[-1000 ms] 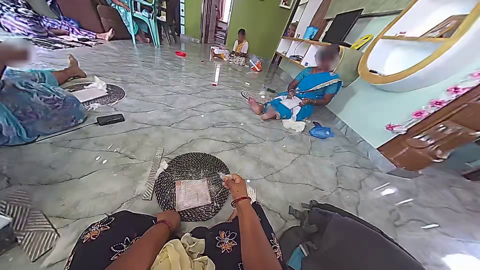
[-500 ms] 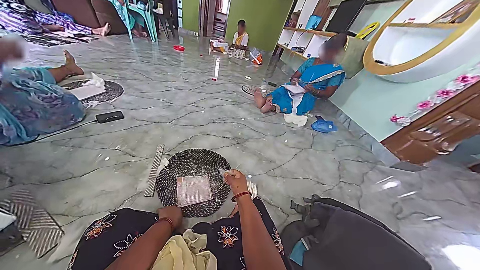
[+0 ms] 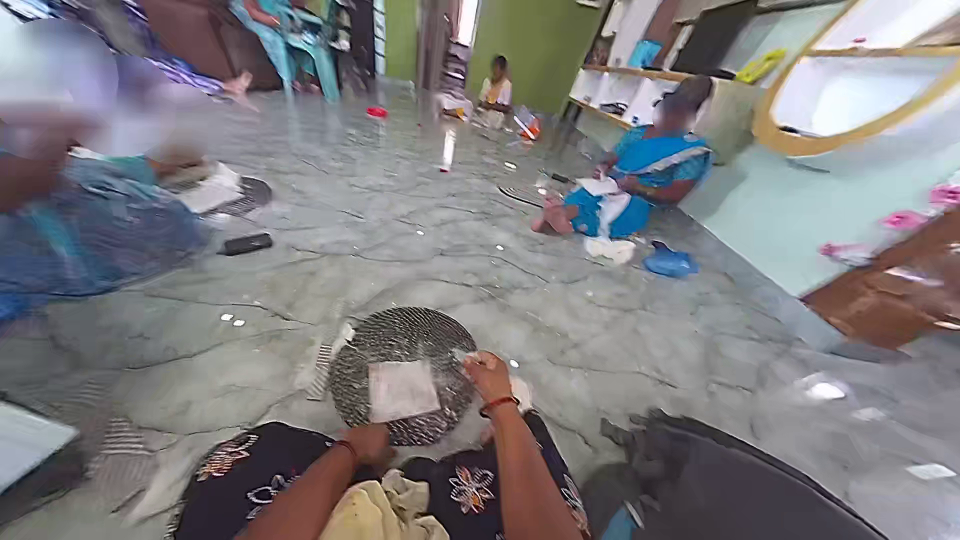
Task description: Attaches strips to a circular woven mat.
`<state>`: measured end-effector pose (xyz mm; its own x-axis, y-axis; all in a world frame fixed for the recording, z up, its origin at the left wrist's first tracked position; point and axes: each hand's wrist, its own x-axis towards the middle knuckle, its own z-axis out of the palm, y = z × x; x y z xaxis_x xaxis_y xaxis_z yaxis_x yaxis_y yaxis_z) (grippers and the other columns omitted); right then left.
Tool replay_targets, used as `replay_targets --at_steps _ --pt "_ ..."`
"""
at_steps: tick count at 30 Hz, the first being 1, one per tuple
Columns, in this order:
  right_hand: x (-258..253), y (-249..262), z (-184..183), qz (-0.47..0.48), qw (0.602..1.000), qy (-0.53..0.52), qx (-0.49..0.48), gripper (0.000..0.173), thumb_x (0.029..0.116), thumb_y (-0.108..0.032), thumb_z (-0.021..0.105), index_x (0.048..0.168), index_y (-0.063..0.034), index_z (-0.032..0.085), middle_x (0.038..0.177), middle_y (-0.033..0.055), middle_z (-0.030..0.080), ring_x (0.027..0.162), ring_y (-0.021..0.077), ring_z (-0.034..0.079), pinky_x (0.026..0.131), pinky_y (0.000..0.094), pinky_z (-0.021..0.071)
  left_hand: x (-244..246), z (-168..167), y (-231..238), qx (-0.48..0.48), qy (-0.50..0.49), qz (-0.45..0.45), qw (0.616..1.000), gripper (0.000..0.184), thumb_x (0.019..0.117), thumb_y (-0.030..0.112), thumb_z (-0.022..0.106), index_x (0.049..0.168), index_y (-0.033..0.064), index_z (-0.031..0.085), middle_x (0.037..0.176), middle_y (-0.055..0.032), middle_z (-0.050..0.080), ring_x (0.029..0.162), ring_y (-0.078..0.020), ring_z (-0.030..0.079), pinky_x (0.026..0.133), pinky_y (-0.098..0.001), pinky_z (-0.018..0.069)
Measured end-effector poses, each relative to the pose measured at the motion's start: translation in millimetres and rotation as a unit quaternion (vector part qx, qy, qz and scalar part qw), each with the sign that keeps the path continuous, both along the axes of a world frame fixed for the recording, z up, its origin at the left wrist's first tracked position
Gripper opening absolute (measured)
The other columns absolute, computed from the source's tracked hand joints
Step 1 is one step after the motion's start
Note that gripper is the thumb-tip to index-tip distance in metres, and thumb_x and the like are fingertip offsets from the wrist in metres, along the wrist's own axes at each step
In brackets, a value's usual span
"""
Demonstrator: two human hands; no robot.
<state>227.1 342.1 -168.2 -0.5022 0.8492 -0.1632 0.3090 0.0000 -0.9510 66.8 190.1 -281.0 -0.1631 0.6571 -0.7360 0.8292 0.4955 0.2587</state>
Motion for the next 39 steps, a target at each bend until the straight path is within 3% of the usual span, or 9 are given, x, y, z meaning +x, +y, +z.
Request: replay_targets --at_steps 5,8,13,18,23,26,28,33,39 --pt "-8.4 -2.9 -8.6 -0.002 1.000 0.017 0.025 0.021 0.1016 -0.003 0.062 0.117 0.0116 0.064 0.105 0.0213 0.069 0.085 0.0169 0.067 0.082 0.0315 0.0563 7.4 19.4 -17.4 0.006 0.045 0.124 0.991 0.044 0.1069 0.027 0.055 0.131 -0.0087 0.063 0.144 -0.0314 0.057 0.137 -0.0500 0.052 0.109 -0.0719 0.0408" --pt "-8.7 -3.3 -13.3 -0.013 0.999 0.015 0.042 0.016 0.1007 -0.001 0.062 0.111 0.0101 0.066 0.093 0.0156 0.069 0.077 0.0125 0.064 0.075 0.0295 0.0538 15.5 23.4 -18.7 -0.024 0.069 0.139 0.988 0.040 0.1051 0.018 0.056 0.131 -0.0117 0.062 0.146 -0.0318 0.055 0.139 -0.0499 0.050 0.108 -0.0726 0.0397" --pt "-5.9 -5.6 -14.0 -0.021 0.999 0.022 0.030 0.011 0.1007 -0.002 0.062 0.104 0.0082 0.066 0.084 0.0090 0.067 0.071 0.0073 0.061 0.071 0.0249 0.0520 7.4 21.5 -17.0 -0.018 0.061 0.070 0.996 0.044 0.1058 0.028 0.058 0.124 -0.0111 0.066 0.139 -0.0326 0.060 0.134 -0.0496 0.055 0.106 -0.0720 0.0430" --pt "-7.4 -1.2 -13.5 -0.036 0.999 0.029 0.016 0.011 0.1010 -0.002 0.062 0.104 0.0079 0.066 0.082 0.0086 0.066 0.069 0.0076 0.061 0.068 0.0245 0.0521 -3.6 25.0 -9.9 0.012 0.011 0.045 0.999 0.060 0.1102 0.042 0.047 0.121 -0.0149 0.065 0.135 -0.0354 0.061 0.133 -0.0490 0.056 0.108 -0.0696 0.0419" --pt "-5.3 0.2 -10.0 0.003 1.000 0.011 0.022 0.021 0.1013 -0.004 0.062 0.117 0.0107 0.065 0.102 0.0207 0.069 0.085 0.0198 0.066 0.082 0.0351 0.0553 -14.6 8.4 -19.9 0.110 -0.112 0.188 0.969 0.061 0.1071 0.046 0.054 0.111 -0.0146 0.066 0.107 -0.0306 0.068 0.101 -0.0390 0.067 0.096 -0.0565 0.0500" --pt "-1.9 2.5 -7.1 0.002 1.000 0.012 0.021 0.020 0.1008 -0.004 0.063 0.115 0.0100 0.066 0.099 0.0180 0.069 0.083 0.0180 0.065 0.081 0.0339 0.0540 -18.9 13.7 -15.6 0.080 0.001 0.179 0.981 0.056 0.1104 0.041 0.046 0.129 -0.0089 0.064 0.135 -0.0312 0.063 0.132 -0.0440 0.059 0.111 -0.0631 0.0432" --pt "-4.2 2.6 -6.7 -0.001 1.000 0.022 0.015 0.016 0.1002 -0.004 0.064 0.110 0.0092 0.066 0.092 0.0140 0.068 0.078 0.0144 0.062 0.077 0.0309 0.0526 -11.1 21.2 -14.1 0.007 0.101 0.158 0.982 0.052 0.1079 0.039 0.050 0.134 -0.0041 0.063 0.144 -0.0278 0.059 0.140 -0.0443 0.052 0.112 -0.0701 0.0370" --pt "-1.7 1.6 -5.4 0.000 1.000 0.026 0.011 0.014 0.1001 -0.004 0.064 0.108 0.0077 0.066 0.089 0.0105 0.068 0.074 0.0108 0.061 0.072 0.0272 0.0518 7.2 20.8 -11.9 -0.063 0.118 0.072 0.988 0.040 0.1037 0.026 0.059 0.125 -0.0064 0.067 0.141 -0.0286 0.060 0.135 -0.0468 0.055 0.105 -0.0705 0.0439" --pt "-4.0 2.5 -5.3 -0.005 1.000 0.026 0.008 0.013 0.1005 -0.003 0.063 0.107 0.0074 0.067 0.089 0.0112 0.068 0.075 0.0118 0.062 0.074 0.0283 0.0522 -1.5 15.5 -6.7 -0.042 0.100 0.024 0.994 0.056 0.1090 0.042 0.047 0.124 -0.0083 0.066 0.139 -0.0297 0.061 0.135 -0.0449 0.057 0.108 -0.0670 0.0449"
